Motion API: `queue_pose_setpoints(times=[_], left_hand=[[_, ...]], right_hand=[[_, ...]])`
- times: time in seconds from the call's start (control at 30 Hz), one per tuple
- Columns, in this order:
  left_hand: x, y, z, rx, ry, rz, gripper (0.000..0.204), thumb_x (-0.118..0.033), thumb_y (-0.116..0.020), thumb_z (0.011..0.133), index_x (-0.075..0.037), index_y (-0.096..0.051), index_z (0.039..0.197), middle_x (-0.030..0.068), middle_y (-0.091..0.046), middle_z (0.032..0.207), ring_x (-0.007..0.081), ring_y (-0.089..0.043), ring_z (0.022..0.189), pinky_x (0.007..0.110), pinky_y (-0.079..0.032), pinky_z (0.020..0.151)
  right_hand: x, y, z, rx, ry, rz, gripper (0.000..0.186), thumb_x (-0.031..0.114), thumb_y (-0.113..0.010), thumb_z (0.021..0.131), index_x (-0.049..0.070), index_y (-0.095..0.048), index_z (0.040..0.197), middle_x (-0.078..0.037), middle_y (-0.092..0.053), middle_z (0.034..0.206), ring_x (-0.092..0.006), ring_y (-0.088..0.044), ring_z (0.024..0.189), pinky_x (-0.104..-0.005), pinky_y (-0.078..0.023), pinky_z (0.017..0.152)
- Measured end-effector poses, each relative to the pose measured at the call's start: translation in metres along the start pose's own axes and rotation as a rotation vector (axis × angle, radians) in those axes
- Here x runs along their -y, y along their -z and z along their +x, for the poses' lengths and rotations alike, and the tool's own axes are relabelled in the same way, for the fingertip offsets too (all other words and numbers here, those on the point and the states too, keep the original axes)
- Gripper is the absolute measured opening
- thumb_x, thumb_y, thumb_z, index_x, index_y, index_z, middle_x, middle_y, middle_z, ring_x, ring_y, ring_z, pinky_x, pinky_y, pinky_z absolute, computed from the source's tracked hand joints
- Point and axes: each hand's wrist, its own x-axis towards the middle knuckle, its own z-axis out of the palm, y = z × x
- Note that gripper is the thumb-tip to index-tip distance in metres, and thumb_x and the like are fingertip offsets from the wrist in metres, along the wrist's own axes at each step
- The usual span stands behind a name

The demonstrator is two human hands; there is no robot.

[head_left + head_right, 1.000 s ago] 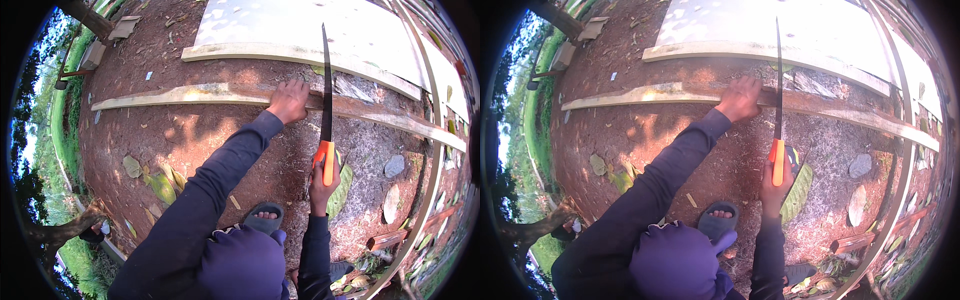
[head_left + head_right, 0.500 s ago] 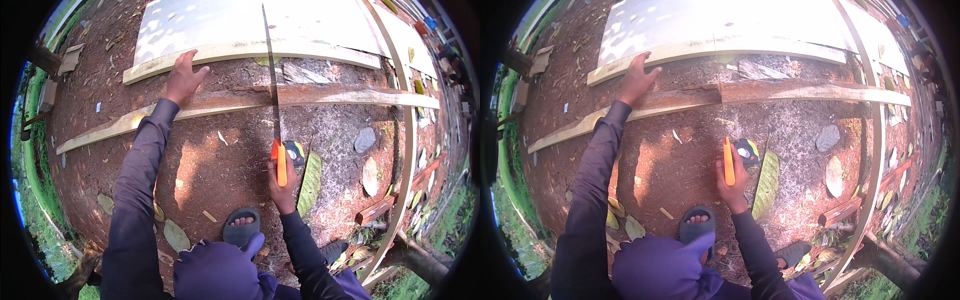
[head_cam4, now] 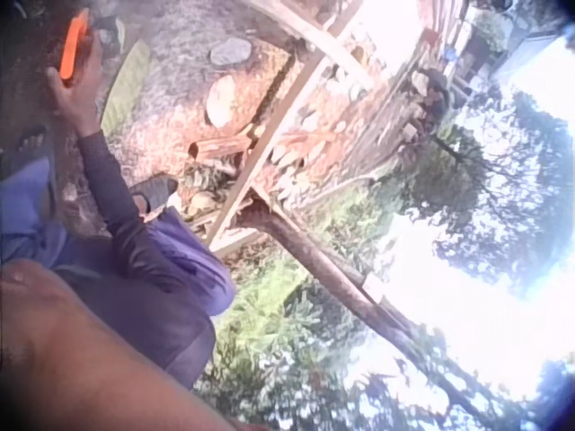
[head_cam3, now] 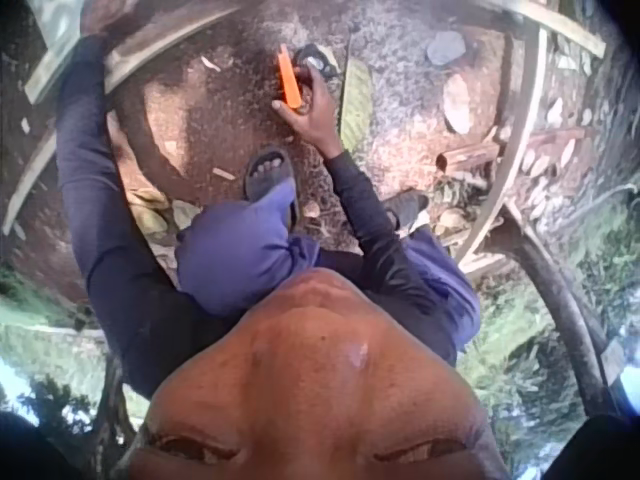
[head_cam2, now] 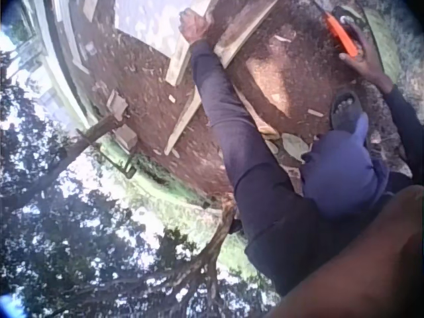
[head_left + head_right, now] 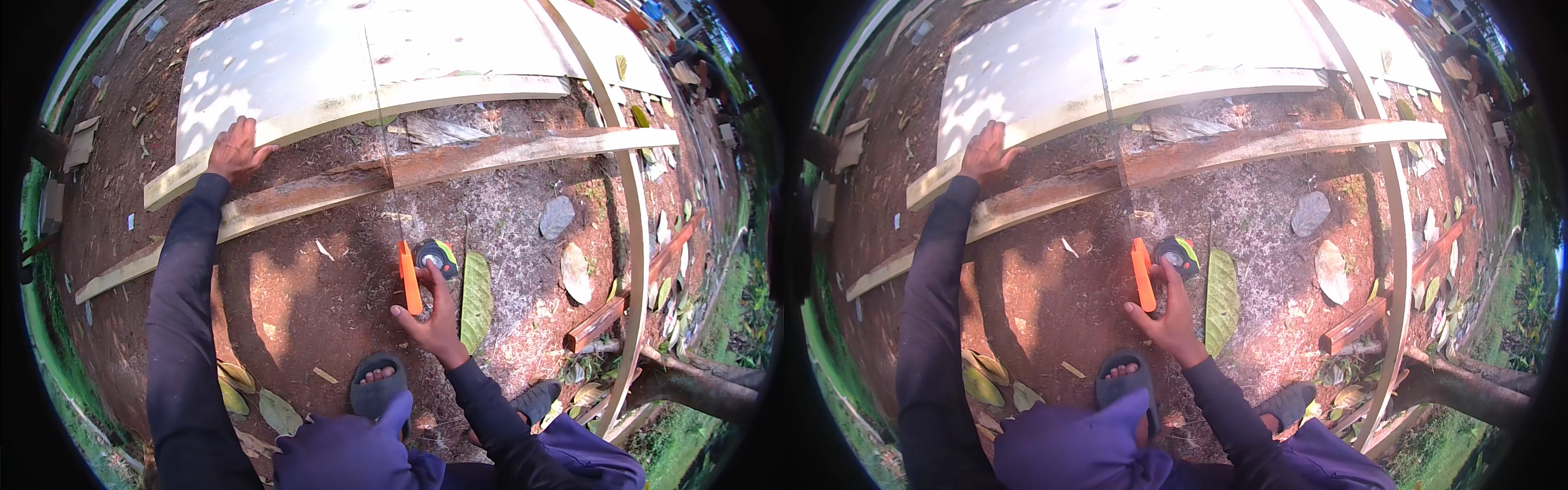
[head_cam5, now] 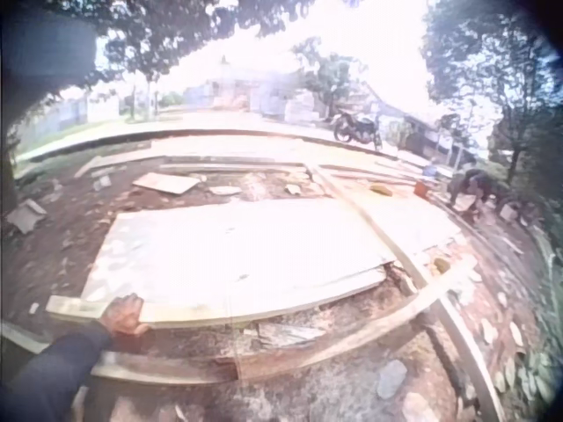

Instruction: The person uses a hand saw to cut a wooden plank placed on the ground. They measure the wood with a tape measure, mark it, and then saw through the plank. The cut piece is separated and set aside.

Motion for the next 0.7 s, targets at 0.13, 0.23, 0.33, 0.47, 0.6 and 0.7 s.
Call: queue_pose_setpoints(times=[0.13, 0.23, 0.33, 0.47, 0.6, 0.7], left_hand=[[0.019, 0.042, -0.029, -0.142, -0.027, 0.084, 0.073, -0.068, -0.056, 0.098, 0.003, -0.054, 0.117, 0.0191, -0.060, 0.109, 0.0351, -0.068, 0.097, 0.051, -0.057, 0.082], [0.054, 0.074, -0.061, -0.150, -0.004, 0.109, 0.067, -0.062, -0.061, 0.097, 0.002, -0.056, 0.117, 0.0203, -0.062, 0.108, 0.0388, -0.067, 0.100, 0.052, -0.055, 0.084], [0.096, 0.102, -0.124, -0.161, 0.019, 0.195, 0.071, -0.065, -0.063, 0.095, 0.002, -0.055, 0.118, 0.0207, -0.061, 0.109, 0.0372, -0.067, 0.097, 0.050, -0.055, 0.080], [0.112, 0.130, -0.230, -0.306, 0.025, 0.197, 0.063, -0.051, -0.075, 0.090, 0.001, -0.056, 0.119, 0.0209, -0.062, 0.106, 0.0417, -0.066, 0.095, 0.050, -0.054, 0.079], [0.111, 0.147, -0.360, -0.141, 0.309, 0.082, 0.059, -0.049, -0.076, 0.089, 0.001, -0.058, 0.114, 0.0210, -0.062, 0.104, 0.0429, -0.065, 0.096, 0.051, -0.052, 0.078], [0.079, 0.147, -0.456, -0.031, 0.566, 0.069, 0.068, -0.060, -0.072, 0.090, 0.004, -0.058, 0.111, 0.0230, -0.064, 0.105, 0.0447, -0.066, 0.096, 0.054, -0.053, 0.083]], right_hand=[[0.004, 0.013, -0.010, -0.074, 0.247, -0.023, 0.095, 0.034, -0.086, 0.082, -0.002, -0.037, 0.156, -0.022, -0.051, 0.151, -0.0387, -0.050, 0.139, -0.0480, -0.043, 0.113], [0.021, 0.013, 0.005, -0.104, 0.371, -0.064, 0.086, 0.030, -0.082, 0.085, -0.004, -0.041, 0.153, -0.023, -0.053, 0.147, -0.0402, -0.053, 0.135, -0.0493, -0.042, 0.112], [0.058, 0.011, 0.029, -0.072, 0.495, -0.034, 0.073, 0.027, -0.081, 0.086, -0.005, -0.050, 0.144, -0.025, -0.060, 0.137, -0.0414, -0.059, 0.126, -0.0490, -0.046, 0.108], [0.074, 0.013, 0.040, -0.080, 0.603, -0.094, 0.053, 0.017, -0.079, 0.087, -0.003, -0.060, 0.133, -0.024, -0.063, 0.132, -0.0384, -0.064, 0.120, -0.0454, -0.051, 0.102], [0.089, -0.021, 0.038, 0.013, 0.521, 0.113, 0.034, 0.004, -0.072, 0.091, -0.003, -0.065, 0.124, -0.018, -0.067, 0.118, -0.0265, -0.071, 0.099, -0.0360, -0.058, 0.084], [0.096, -0.051, 0.032, 0.097, 0.495, 0.228, 0.031, 0.002, -0.071, 0.092, -0.002, -0.065, 0.122, -0.017, -0.067, 0.116, -0.0244, -0.071, 0.096, -0.0346, -0.058, 0.081]])
